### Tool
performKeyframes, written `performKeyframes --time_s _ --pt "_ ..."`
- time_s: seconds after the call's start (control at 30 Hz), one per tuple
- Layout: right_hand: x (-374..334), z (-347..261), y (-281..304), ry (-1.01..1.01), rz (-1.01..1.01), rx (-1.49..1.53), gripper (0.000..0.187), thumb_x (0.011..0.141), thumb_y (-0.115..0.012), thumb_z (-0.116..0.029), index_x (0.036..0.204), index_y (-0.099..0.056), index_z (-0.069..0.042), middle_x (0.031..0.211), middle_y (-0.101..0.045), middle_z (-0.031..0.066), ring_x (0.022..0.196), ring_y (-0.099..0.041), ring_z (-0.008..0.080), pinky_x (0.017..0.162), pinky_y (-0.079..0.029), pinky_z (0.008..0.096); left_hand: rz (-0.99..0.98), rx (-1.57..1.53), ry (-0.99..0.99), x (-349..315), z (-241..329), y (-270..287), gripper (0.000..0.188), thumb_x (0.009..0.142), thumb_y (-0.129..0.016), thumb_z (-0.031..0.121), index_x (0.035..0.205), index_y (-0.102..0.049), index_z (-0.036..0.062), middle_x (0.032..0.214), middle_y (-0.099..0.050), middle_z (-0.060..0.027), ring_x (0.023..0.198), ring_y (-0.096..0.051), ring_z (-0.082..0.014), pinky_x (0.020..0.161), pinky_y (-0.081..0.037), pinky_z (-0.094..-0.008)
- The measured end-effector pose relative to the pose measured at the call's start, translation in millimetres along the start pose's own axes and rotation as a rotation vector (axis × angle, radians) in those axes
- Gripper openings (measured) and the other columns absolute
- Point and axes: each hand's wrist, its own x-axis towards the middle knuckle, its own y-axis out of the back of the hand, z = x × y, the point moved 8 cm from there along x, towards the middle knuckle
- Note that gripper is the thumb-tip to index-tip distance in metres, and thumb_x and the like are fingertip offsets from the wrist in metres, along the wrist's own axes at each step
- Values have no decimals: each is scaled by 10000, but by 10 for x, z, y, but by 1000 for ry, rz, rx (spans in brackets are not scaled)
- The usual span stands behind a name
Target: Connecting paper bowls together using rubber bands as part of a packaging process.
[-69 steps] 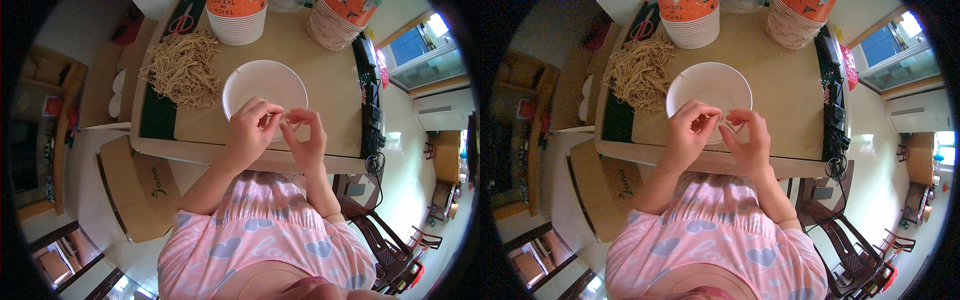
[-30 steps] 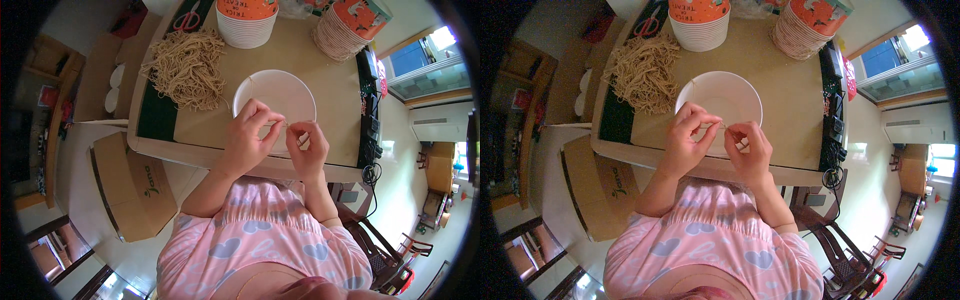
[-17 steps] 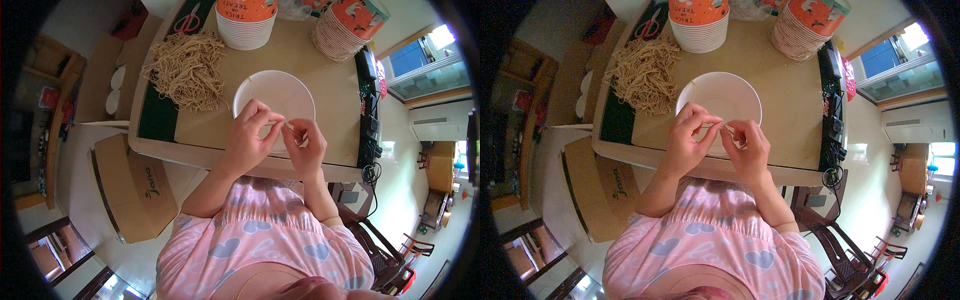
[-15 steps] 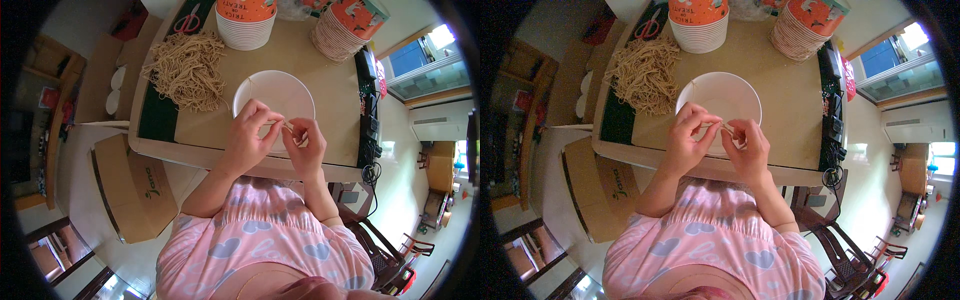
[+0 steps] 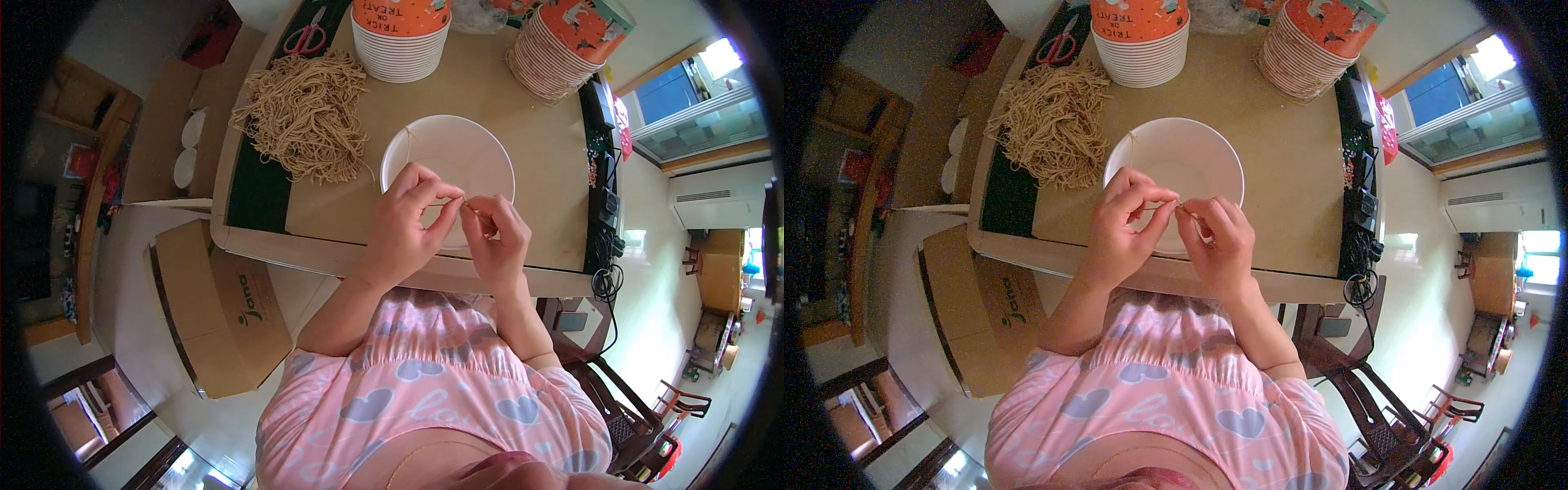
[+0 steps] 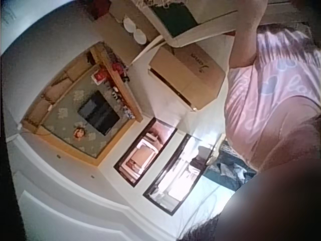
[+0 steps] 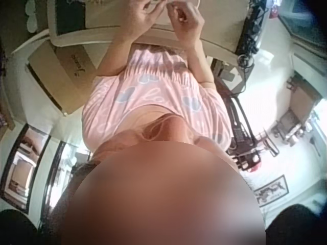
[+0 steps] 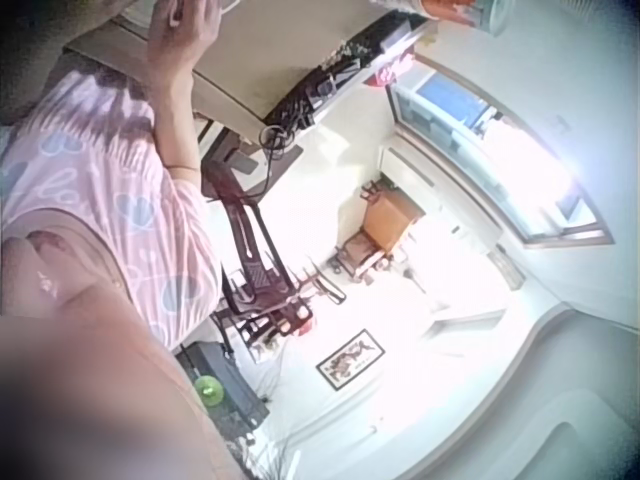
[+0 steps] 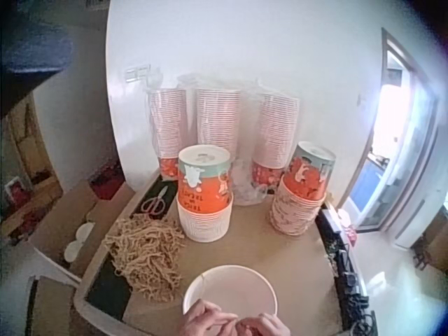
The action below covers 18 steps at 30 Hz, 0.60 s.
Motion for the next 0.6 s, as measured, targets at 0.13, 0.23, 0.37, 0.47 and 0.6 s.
performKeyframes --time_s 0.13,0.23,0.37,0.47,0.6 --pt "-25 62 27 -132 67 73 123 764 -687 23 845 -613 -35 667 -519 42 539 -453 118 480 -369 250 17 -8 -1 -6 -15 6 101 787 -677 32 874 -656 79 843 -547 -45 703 -585 -169 550 -459 -276" --pt "-19 26 21 -45 45 73 119 771 -677 27 853 -610 -28 676 -529 42 538 -453 112 482 -371 247 16 -14 10 -8 -8 8 94 789 -676 36 872 -656 75 837 -550 -42 704 -586 -168 554 -461 -274" --pt "-18 22 27 -56 44 73 111 776 -669 30 853 -608 -22 683 -535 44 538 -461 115 483 -378 246 20 -26 8 -7 -11 8 84 793 -679 45 869 -658 73 836 -556 -40 707 -587 -169 553 -462 -274" --pt "-18 15 30 -69 46 79 102 780 -666 31 848 -608 -20 681 -535 47 540 -467 119 481 -380 248 2 -23 21 -8 -20 -6 77 799 -681 53 870 -659 71 834 -562 -42 700 -589 -175 553 -465 -277" --pt "-5 -7 34 -48 35 56 92 784 -664 32 839 -611 -20 677 -534 52 550 -475 130 482 -385 254 11 -11 0 3 19 -5 81 802 -683 55 878 -659 69 832 -566 -45 689 -593 -187 552 -469 -285"
